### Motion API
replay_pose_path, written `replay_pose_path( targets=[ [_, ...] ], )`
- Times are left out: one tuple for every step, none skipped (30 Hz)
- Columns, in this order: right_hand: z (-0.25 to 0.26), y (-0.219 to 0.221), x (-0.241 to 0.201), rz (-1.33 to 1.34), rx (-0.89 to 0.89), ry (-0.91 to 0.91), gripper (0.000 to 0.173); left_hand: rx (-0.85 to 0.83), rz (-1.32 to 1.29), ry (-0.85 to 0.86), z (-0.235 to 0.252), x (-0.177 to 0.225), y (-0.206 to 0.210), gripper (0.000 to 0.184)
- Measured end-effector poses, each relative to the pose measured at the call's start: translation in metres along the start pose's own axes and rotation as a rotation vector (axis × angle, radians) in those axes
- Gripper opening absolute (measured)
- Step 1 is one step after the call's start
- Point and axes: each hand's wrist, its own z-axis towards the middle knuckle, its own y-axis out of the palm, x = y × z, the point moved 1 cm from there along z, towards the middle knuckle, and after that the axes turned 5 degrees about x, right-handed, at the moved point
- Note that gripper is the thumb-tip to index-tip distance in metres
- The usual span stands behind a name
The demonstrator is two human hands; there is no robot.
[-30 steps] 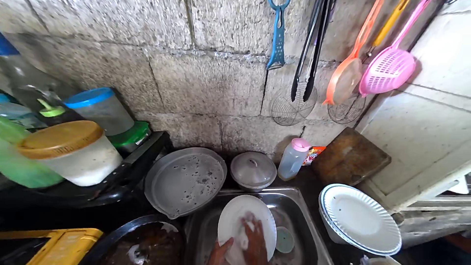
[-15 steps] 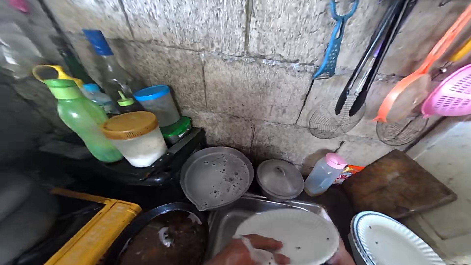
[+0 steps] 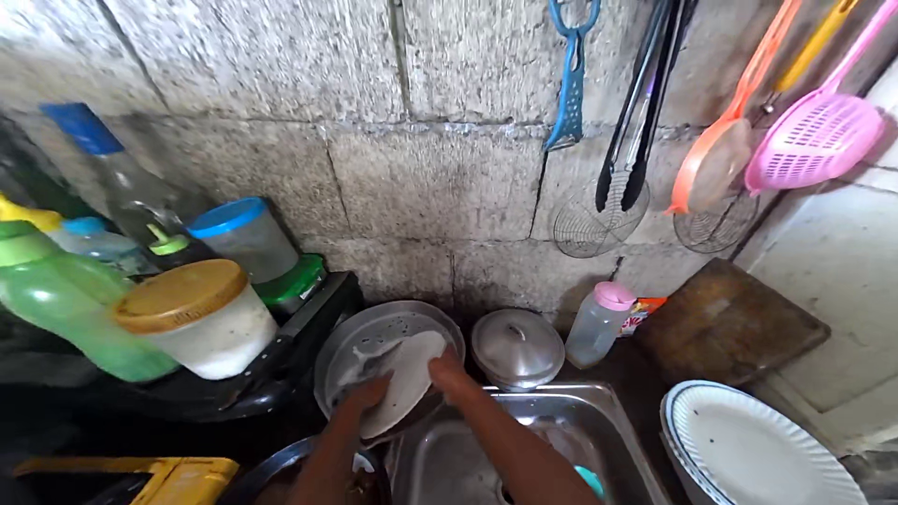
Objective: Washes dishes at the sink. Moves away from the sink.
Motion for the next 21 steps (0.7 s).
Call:
replay_pose_path(
  targets=[
    [0.008, 0.009, 0.004, -0.002, 0.009, 0.031, 0.064, -0.001, -0.022, -0.053, 0.006, 0.002, 0.003, 0.072],
    [0.016, 0.016, 0.008, 0.006, 0.022, 0.058, 0.063, -0.020, -0.024, -0.047, 0.013, 0.008, 0.005, 0.073],
    [0.025, 0.022, 0.012, 0.009, 0.040, 0.088, 0.062, -0.044, -0.009, 0.018, 0.019, 0.015, 0.008, 0.072],
    [0.035, 0.025, 0.016, 0.009, 0.059, 0.117, 0.058, -0.070, 0.006, 0.110, 0.025, 0.023, 0.011, 0.069],
    [0.044, 0.028, 0.020, -0.006, 0.075, 0.146, 0.055, -0.088, 0.009, 0.199, 0.029, 0.029, 0.012, 0.064],
    [0.052, 0.029, 0.022, -0.028, 0.085, 0.170, 0.051, -0.089, 0.004, 0.248, 0.035, 0.031, 0.014, 0.064],
    [0.057, 0.027, 0.022, -0.067, 0.076, 0.192, 0.048, -0.067, 0.014, 0.223, 0.041, 0.029, 0.016, 0.066],
    [0.059, 0.025, 0.020, -0.103, 0.060, 0.217, 0.046, -0.027, 0.025, 0.143, 0.042, 0.028, 0.017, 0.067],
    [0.060, 0.023, 0.019, -0.130, 0.054, 0.239, 0.043, -0.009, 0.049, 0.062, 0.043, 0.028, 0.017, 0.068],
    [0.062, 0.021, 0.018, -0.146, 0.050, 0.246, 0.041, -0.024, 0.081, 0.034, 0.046, 0.030, 0.018, 0.069],
    [0.065, 0.021, 0.018, -0.158, 0.049, 0.235, 0.040, -0.052, 0.109, 0.052, 0.052, 0.034, 0.019, 0.067],
    [0.069, 0.022, 0.019, -0.170, 0.052, 0.215, 0.038, -0.071, 0.132, 0.099, 0.057, 0.039, 0.020, 0.060],
    [0.073, 0.024, 0.020, -0.198, 0.047, 0.204, 0.038, -0.080, 0.136, 0.141, 0.059, 0.043, 0.020, 0.054],
    [0.073, 0.025, 0.018, -0.238, 0.034, 0.208, 0.038, -0.093, 0.146, 0.149, 0.059, 0.044, 0.019, 0.051],
    [0.072, 0.026, 0.016, -0.276, 0.023, 0.222, 0.038, -0.110, 0.176, 0.148, 0.059, 0.044, 0.017, 0.046],
    [0.071, 0.025, 0.014, -0.306, 0.013, 0.239, 0.038, -0.126, 0.204, 0.162, 0.057, 0.042, 0.017, 0.042],
    [0.071, 0.024, 0.013, -0.323, 0.009, 0.244, 0.038, -0.110, 0.156, 0.192, 0.058, 0.040, 0.019, 0.042],
    [0.072, 0.023, 0.013, -0.307, 0.024, 0.237, 0.039, -0.064, 0.088, 0.231, 0.060, 0.039, 0.024, 0.045],
    [0.074, 0.023, 0.013, -0.263, 0.050, 0.219, 0.040, -0.018, 0.052, 0.299, 0.065, 0.039, 0.029, 0.050],
    [0.075, 0.024, 0.013, -0.216, 0.080, 0.196, 0.042, 0.026, 0.010, 0.362, 0.067, 0.038, 0.033, 0.052],
    [0.073, 0.024, 0.013, -0.170, 0.116, 0.163, 0.044, 0.058, -0.012, 0.371, 0.066, 0.036, 0.033, 0.052]
  ],
)
